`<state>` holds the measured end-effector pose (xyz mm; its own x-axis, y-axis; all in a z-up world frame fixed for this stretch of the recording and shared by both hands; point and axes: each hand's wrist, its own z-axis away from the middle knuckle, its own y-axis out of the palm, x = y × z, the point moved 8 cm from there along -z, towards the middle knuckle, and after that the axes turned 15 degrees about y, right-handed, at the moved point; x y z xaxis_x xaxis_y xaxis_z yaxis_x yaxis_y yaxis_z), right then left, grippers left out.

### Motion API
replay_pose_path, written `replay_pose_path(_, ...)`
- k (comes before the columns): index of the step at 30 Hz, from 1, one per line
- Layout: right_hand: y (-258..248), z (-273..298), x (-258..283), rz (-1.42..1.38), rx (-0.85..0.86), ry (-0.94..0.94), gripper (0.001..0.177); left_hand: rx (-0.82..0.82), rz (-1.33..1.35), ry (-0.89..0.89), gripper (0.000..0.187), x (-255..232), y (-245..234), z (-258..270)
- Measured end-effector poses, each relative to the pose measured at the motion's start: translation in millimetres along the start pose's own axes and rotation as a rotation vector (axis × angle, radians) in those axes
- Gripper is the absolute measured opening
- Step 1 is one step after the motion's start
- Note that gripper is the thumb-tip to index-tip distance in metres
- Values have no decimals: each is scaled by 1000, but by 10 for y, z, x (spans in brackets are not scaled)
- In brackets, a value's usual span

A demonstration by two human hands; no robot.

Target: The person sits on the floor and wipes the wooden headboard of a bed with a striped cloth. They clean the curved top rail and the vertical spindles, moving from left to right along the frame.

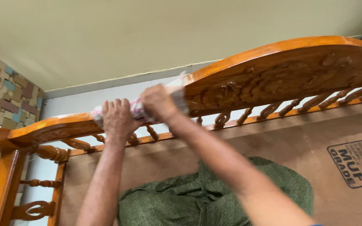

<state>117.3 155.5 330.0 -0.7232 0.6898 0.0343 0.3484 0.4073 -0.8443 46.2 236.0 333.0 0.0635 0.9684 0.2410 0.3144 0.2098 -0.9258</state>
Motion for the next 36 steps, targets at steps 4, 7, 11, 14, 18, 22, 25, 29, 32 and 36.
replay_pose_path(4, 250, 52, 521, 96, -37, 88, 21, 204, -69, 0, 89, 230, -42, 72)
replay_pose_path(7, 253, 113, 436, 147, -27, -16, 18, 128, -25, 97, 97, 201, -211, 10)
replay_pose_path(11, -205, 395, -183, 155, -173, -75, 40, 189, 273, 211, 80, -70, -56, -307)
replay_pose_path(14, -652, 609, -794, 15, -215, -141, 87, 155, 444, 142, 91, -551, 47, -684)
replay_pose_path(18, -1217, 918, -1744, 139, -282, -172, 90, -264, 592, 227, 96, -1208, -432, -1027)
replay_pose_path(22, -1726, 1056, -2561, 152, -282, -43, 87, -355, 437, 320, 92, -1946, -813, -1509)
replay_pose_path(25, -1933, 979, -3042, 43, -187, 23, 82, -73, 422, 201, 78, -2298, -865, -1884)
replay_pose_path(29, -1843, 818, -3625, 190, 218, 283, 84, 183, 492, 171, 76, -2429, -939, -2178)
replay_pose_path(32, -1841, 751, -3733, 162, 370, 394, 78, 245, 630, 220, 82, -2373, -926, -2259)
replay_pose_path(36, -1897, 621, -3632, 110, 312, 453, 76, 202, 754, 194, 86, -2204, -843, -2234)
